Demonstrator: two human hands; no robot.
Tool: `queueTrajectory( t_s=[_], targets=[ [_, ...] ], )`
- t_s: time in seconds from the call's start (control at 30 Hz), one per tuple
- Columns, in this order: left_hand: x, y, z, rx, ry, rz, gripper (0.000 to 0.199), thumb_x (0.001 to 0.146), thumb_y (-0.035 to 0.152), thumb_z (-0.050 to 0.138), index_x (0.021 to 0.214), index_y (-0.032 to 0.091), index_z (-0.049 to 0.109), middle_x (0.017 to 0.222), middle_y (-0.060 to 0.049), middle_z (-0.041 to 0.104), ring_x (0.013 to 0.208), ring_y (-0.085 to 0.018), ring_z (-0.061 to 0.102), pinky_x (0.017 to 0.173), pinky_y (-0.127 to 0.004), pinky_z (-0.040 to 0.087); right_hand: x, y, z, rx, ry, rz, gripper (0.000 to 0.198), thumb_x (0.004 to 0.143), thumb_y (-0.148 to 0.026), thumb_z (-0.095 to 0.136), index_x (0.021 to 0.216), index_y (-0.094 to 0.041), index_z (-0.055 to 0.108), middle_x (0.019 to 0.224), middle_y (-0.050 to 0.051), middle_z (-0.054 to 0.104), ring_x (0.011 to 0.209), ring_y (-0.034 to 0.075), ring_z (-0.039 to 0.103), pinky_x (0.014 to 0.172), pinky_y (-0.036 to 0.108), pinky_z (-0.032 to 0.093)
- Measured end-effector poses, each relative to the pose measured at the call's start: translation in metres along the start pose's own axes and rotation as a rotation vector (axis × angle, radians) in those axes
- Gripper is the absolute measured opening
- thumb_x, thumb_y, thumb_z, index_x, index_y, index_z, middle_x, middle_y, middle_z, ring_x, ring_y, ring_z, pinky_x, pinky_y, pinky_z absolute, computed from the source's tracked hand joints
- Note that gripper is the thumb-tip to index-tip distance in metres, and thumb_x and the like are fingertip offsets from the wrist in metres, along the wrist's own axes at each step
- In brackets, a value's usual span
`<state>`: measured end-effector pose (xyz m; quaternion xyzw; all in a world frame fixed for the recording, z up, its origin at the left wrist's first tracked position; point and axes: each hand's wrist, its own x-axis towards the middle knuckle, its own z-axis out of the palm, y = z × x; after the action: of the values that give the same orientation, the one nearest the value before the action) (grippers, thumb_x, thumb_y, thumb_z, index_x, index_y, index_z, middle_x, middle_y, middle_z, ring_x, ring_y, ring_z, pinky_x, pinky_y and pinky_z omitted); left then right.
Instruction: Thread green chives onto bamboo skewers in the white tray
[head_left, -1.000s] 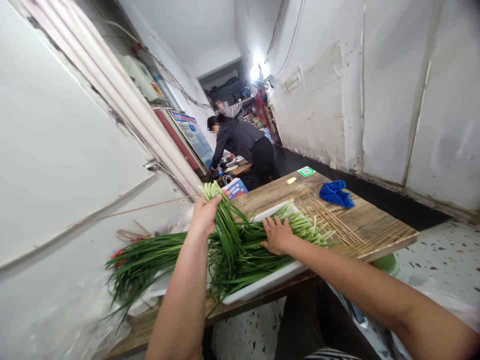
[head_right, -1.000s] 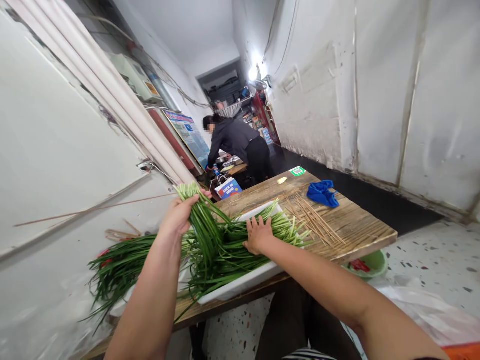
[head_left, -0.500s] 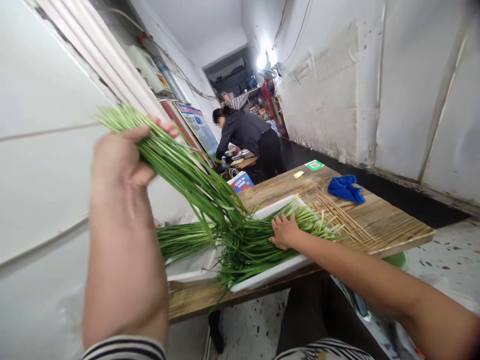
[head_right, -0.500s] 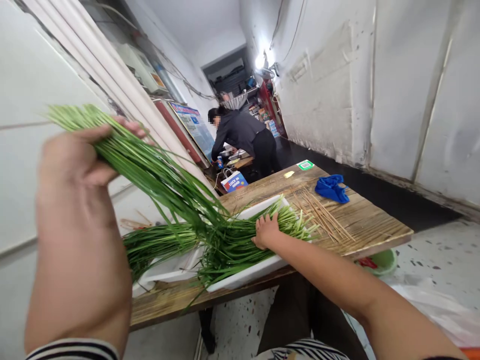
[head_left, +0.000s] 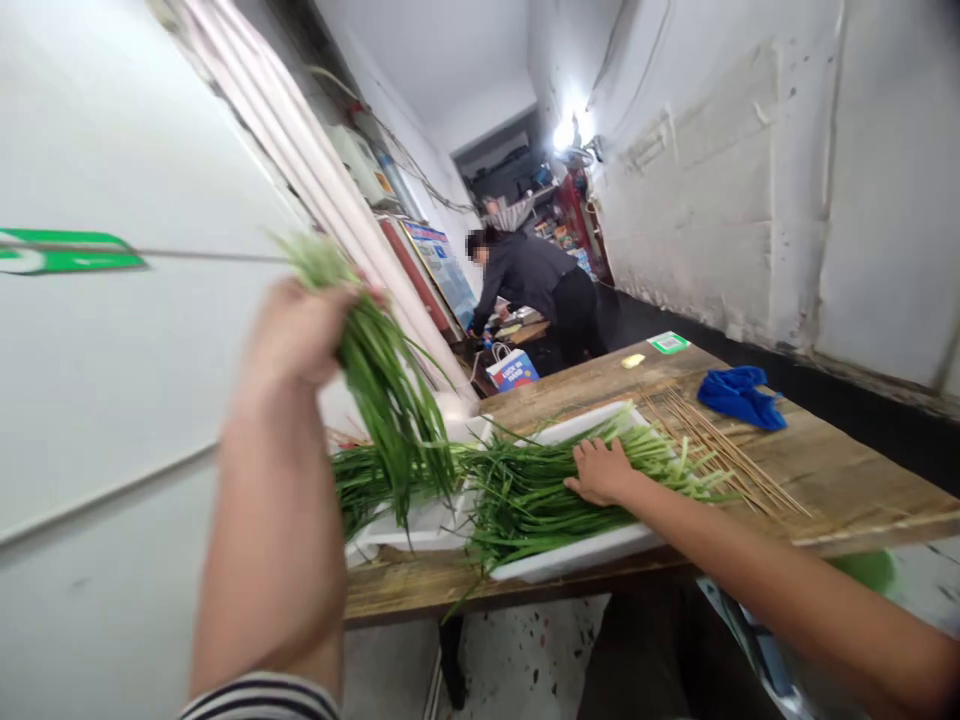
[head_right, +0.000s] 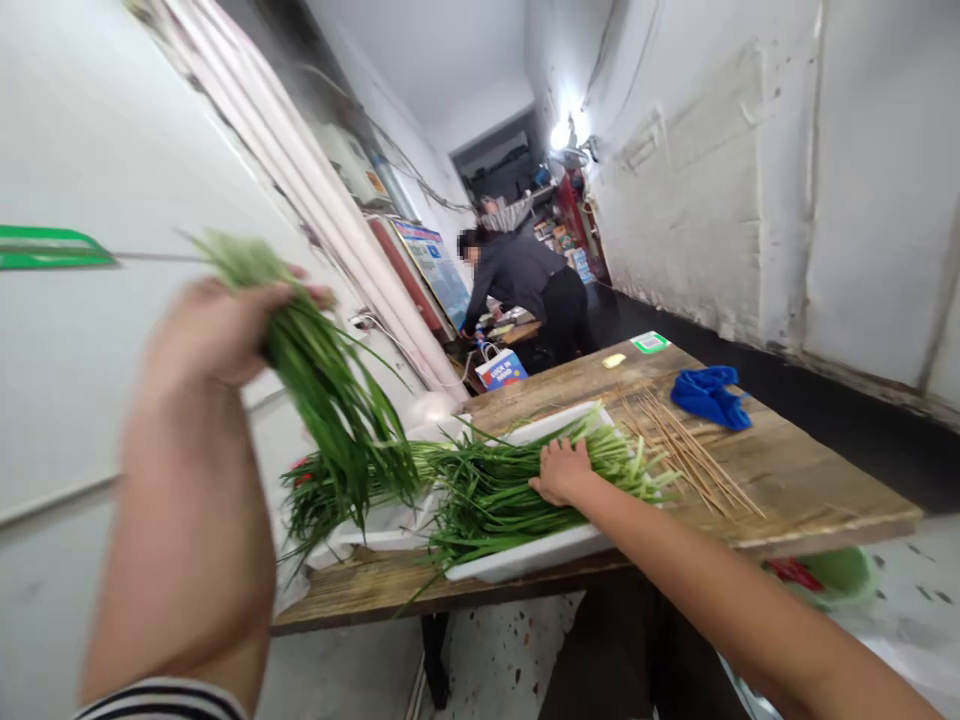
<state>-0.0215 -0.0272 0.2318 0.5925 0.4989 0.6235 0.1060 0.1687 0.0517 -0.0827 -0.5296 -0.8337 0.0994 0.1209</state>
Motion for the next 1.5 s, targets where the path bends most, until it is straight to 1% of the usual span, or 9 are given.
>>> queueTrajectory(
  t_s=[0.13, 0.3, 0.47, 0.6, 0.8, 0.93, 1.1, 1.27, 1.5],
  targets=[
    [-0.031, -0.054, 0.029, -0.08, -0.188, -0.267, 0.021, 0.068, 0.014, 0.061, 0.089, 0.01, 0.064, 0.074, -0.006, 0.069, 0.071, -0.02, 0.066, 0.081, -0.041, 0.054, -0.003, -0.002, -0.02, 0.106, 0.22, -0.076, 0.036, 0.089, -0.031, 0.051, 0.114, -0.007, 0.062, 0.124, 0.022, 0.056, 0.12, 0.034, 0.045, 0.105, 0.054, 0.016],
    [-0.064, -0.103, 0.059, -0.28, -0.421, -0.436, 0.036, 0.062, 0.022, 0.071, 0.095, 0.01, 0.065, 0.089, -0.012, 0.072, 0.091, -0.026, 0.067, 0.086, -0.042, 0.052, -0.005, -0.015, -0.057, 0.287, 0.397, -0.173, 0.036, 0.098, -0.031, 0.034, 0.118, -0.016, 0.059, 0.117, 0.008, 0.063, 0.107, 0.017, 0.056, 0.091, 0.025, 0.039],
    [-0.081, -0.113, 0.086, -0.314, -0.555, -0.448, 0.039, 0.062, 0.026, 0.073, 0.096, 0.009, 0.066, 0.092, -0.013, 0.072, 0.095, -0.028, 0.066, 0.091, -0.044, 0.048, -0.002, -0.025, -0.069, 0.33, 0.403, -0.118, 0.03, 0.094, -0.036, 0.044, 0.106, -0.018, 0.065, 0.099, 0.002, 0.07, 0.089, 0.014, 0.063, 0.076, 0.02, 0.044],
    [-0.084, -0.108, 0.095, -0.264, -0.6, -0.395, 0.036, 0.065, 0.026, 0.071, 0.097, 0.009, 0.066, 0.091, -0.013, 0.072, 0.095, -0.027, 0.066, 0.095, -0.045, 0.046, 0.001, -0.008, -0.06, 0.258, 0.312, 0.071, 0.035, 0.094, -0.032, 0.042, 0.085, -0.014, 0.071, 0.084, 0.009, 0.071, 0.08, 0.02, 0.066, 0.069, 0.025, 0.045],
    [-0.061, -0.085, 0.065, -0.3, -0.382, -0.291, 0.037, 0.067, 0.022, 0.066, 0.102, 0.01, 0.062, 0.085, -0.01, 0.072, 0.089, -0.026, 0.068, 0.084, -0.044, 0.054, 0.002, 0.028, -0.058, 0.087, 0.156, 0.293, 0.032, 0.088, -0.025, 0.05, 0.093, -0.001, 0.071, 0.093, 0.029, 0.068, 0.091, 0.036, 0.065, 0.075, 0.04, 0.046],
    [-0.045, -0.065, 0.044, -0.322, -0.21, -0.177, 0.034, 0.069, 0.019, 0.063, 0.102, 0.01, 0.059, 0.082, -0.008, 0.071, 0.086, -0.023, 0.069, 0.081, -0.042, 0.056, -0.006, 0.004, -0.053, 0.025, 0.099, 0.112, 0.05, 0.095, -0.038, 0.039, 0.114, 0.001, 0.063, 0.113, 0.032, 0.06, 0.112, 0.039, 0.054, 0.092, 0.048, 0.038],
    [-0.045, -0.054, 0.044, -0.275, -0.196, -0.2, 0.029, 0.069, 0.014, 0.06, 0.098, 0.009, 0.059, 0.075, -0.007, 0.069, 0.082, -0.022, 0.069, 0.079, -0.041, 0.056, -0.014, -0.035, -0.011, -0.009, -0.138, -0.26, 0.064, 0.085, -0.055, 0.05, 0.14, -0.022, 0.045, 0.145, 0.009, 0.041, 0.137, 0.028, 0.025, 0.111, 0.043, 0.014],
    [-0.033, -0.04, 0.029, -0.31, -0.03, -0.11, 0.02, 0.074, 0.007, 0.051, 0.093, 0.009, 0.057, 0.064, -0.003, 0.065, 0.07, -0.016, 0.067, 0.078, -0.038, 0.056, -0.008, -0.034, 0.021, -0.066, -0.299, -0.255, 0.072, 0.079, -0.048, 0.06, 0.141, -0.017, 0.042, 0.148, 0.015, 0.032, 0.139, 0.033, 0.016, 0.11, 0.054, 0.003],
    [0.007, 0.015, -0.023, -0.129, 0.306, 0.356, 0.022, 0.075, 0.001, 0.042, 0.096, 0.005, 0.049, 0.063, 0.001, 0.057, 0.063, -0.013, 0.062, 0.081, -0.043, 0.052, -0.009, -0.031, 0.019, -0.018, -0.291, -0.265, 0.069, 0.08, -0.046, 0.057, 0.141, -0.015, 0.043, 0.148, 0.018, 0.033, 0.139, 0.035, 0.016, 0.109, 0.056, 0.002]
  ],
)
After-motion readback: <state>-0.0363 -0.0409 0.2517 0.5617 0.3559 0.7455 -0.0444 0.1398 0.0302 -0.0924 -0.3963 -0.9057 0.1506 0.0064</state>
